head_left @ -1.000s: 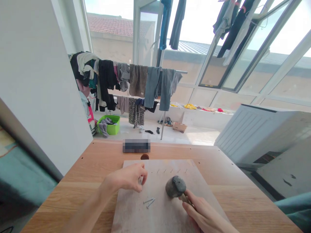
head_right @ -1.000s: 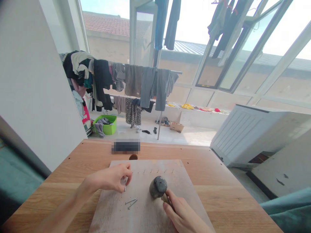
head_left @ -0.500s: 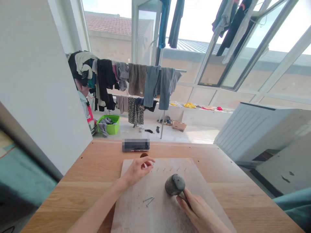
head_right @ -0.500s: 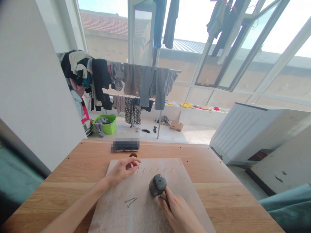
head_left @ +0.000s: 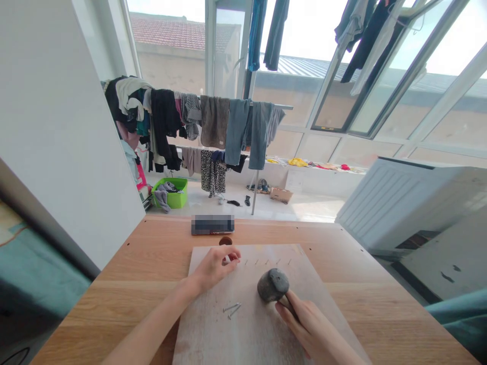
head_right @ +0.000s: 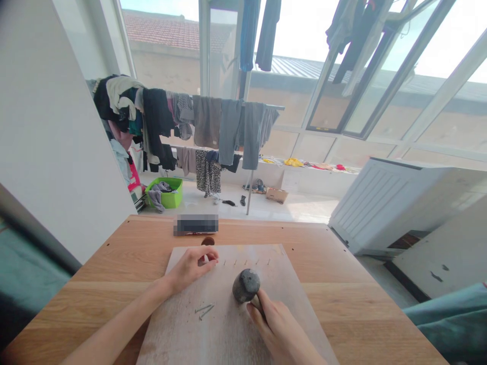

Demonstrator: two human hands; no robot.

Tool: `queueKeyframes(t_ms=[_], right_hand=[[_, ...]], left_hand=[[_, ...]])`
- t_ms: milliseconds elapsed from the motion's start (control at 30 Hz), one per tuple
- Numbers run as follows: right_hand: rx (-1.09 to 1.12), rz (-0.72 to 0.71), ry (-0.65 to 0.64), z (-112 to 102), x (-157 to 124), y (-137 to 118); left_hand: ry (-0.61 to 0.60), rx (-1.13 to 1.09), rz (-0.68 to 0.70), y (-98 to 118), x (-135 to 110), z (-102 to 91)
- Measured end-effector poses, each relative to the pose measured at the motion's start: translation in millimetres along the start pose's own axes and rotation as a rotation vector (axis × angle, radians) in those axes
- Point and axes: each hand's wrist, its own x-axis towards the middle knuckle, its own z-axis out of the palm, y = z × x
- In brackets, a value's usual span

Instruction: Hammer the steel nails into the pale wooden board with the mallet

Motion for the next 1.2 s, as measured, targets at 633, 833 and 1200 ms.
queueKeyframes(t_ms=[633, 833, 1200], right_hand=[[0.236, -0.101, 0.034, 5, 31, -28], [0.128, -0.189, 0.096, 1, 44, -58], [0.133, -0.177, 0.084, 4, 30, -40]], left_hand=[[-0.015, -0.075, -0.054, 2, 1, -0.6], [0.003, -0.075, 0.007, 0, 2, 0.1], [-0.159, 0.133, -0.062, 20, 0, -25.7]])
